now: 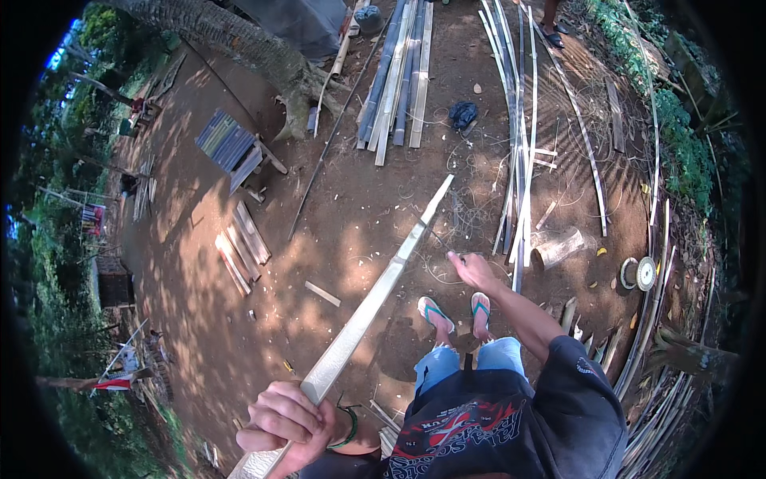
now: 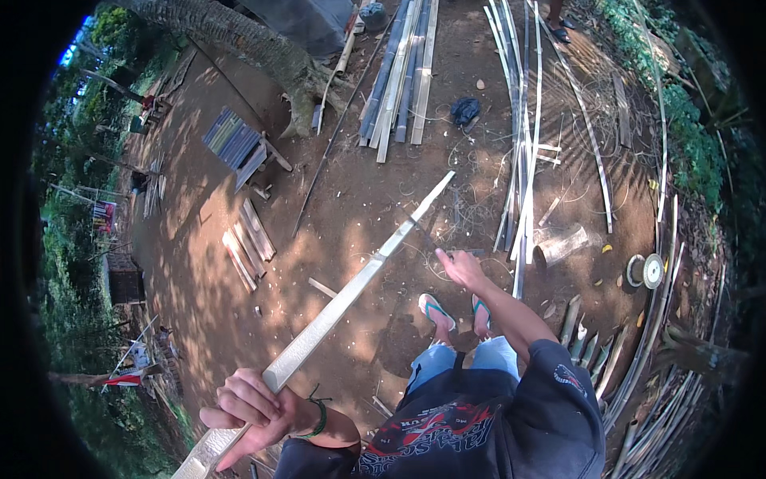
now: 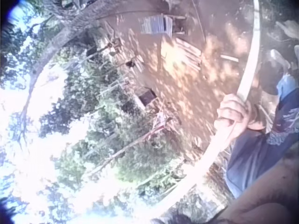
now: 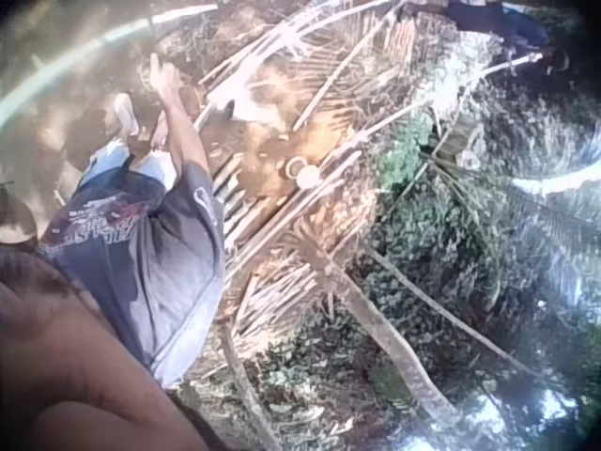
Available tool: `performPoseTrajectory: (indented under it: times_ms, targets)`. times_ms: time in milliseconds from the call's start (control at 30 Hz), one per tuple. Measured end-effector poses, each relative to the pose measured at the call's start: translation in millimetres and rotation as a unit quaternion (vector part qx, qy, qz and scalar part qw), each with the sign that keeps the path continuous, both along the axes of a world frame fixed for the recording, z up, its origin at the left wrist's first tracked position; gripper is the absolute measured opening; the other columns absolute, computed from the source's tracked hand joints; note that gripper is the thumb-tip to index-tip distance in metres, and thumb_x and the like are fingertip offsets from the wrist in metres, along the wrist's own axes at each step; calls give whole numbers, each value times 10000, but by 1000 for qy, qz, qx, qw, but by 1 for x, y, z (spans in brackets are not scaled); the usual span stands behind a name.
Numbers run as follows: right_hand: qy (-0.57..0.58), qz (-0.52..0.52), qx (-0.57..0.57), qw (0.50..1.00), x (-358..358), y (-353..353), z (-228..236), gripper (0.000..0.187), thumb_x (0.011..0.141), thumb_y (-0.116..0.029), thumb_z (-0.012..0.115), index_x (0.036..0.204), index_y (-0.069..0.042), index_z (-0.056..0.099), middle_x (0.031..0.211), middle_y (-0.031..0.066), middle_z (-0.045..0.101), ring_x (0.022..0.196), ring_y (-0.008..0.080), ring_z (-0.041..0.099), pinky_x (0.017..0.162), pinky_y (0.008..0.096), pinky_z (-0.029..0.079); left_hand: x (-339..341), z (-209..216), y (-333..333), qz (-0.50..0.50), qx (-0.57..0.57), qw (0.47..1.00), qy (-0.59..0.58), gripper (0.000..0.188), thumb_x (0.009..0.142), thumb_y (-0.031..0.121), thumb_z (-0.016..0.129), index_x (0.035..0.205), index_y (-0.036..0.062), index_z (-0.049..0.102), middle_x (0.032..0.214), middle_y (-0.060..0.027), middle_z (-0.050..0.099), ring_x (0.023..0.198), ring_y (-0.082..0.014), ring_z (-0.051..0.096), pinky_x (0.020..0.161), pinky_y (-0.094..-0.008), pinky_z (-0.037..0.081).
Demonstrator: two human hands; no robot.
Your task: The person uses a machete to shave and smooth a long, thin piece of wood held in their left hand. They repeatedly strike the wood with the blade to remove thin strips, refining the surface. The person occasionally adjusts their grip and repositions the wood to work on different sections.
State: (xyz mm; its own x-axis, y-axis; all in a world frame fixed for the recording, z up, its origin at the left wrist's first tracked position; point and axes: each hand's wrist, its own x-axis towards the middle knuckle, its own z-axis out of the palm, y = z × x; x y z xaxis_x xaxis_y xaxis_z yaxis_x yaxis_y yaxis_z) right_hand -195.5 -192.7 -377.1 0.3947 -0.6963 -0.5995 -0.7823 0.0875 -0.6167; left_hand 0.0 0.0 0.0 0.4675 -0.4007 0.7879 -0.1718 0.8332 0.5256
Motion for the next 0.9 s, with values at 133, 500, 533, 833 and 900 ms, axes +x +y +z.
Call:
performPoseTrajectory:
  times_ms: [133, 500, 533, 833, 900]
  targets:
    - [-229, 104, -66, 966, 43, 29, 122, 568, 964, -531, 495, 923, -7, 708, 755, 281, 645, 780, 447, 652, 725, 512, 502, 13, 13, -9, 91, -14, 994, 49, 683, 853, 799, 457, 678, 150, 334, 408, 46, 370, 292, -32, 359, 319, -140, 267]
    - [-42, 42, -15, 998, 24, -33, -46, 688, 966, -570, 476, 853, 68, 704, 776, 306, 660, 804, 454, 678, 763, 499, 526, -14, 6, -13, 74, -9, 996, 56, 367, 1012, 248, 501, 681, 158, 369, 456, 69, 396, 332, -39, 391, 356, -164, 372]
    - [-77, 65, 5, 995, 31, -21, -12, 685, 966, -570, 477, 849, 65, 704, 767, 306, 656, 797, 460, 673, 757, 500, 525, -12, -3, -25, -34, -279, 950, 134, 391, 1025, 255, 443, 652, 163, 368, 450, 67, 404, 321, -39, 384, 348, -164, 364]
    - [-71, 125, 42, 989, 14, -24, -33, 647, 975, -536, 474, 898, 56, 723, 801, 310, 665, 816, 441, 686, 759, 496, 526, -2, -7, 11, 130, 8, 990, 60, 462, 1006, 262, 479, 569, 171, 358, 455, 58, 415, 347, -31, 415, 313, -161, 325]
    - [-12, 119, -6, 993, 5, -43, -69, 747, 963, -611, 435, 822, 67, 715, 842, 311, 682, 902, 445, 685, 815, 487, 530, 0, -11, 19, 109, 84, 990, 3, 432, 994, 235, 504, 588, 171, 372, 470, 61, 426, 362, -25, 420, 320, -159, 311]
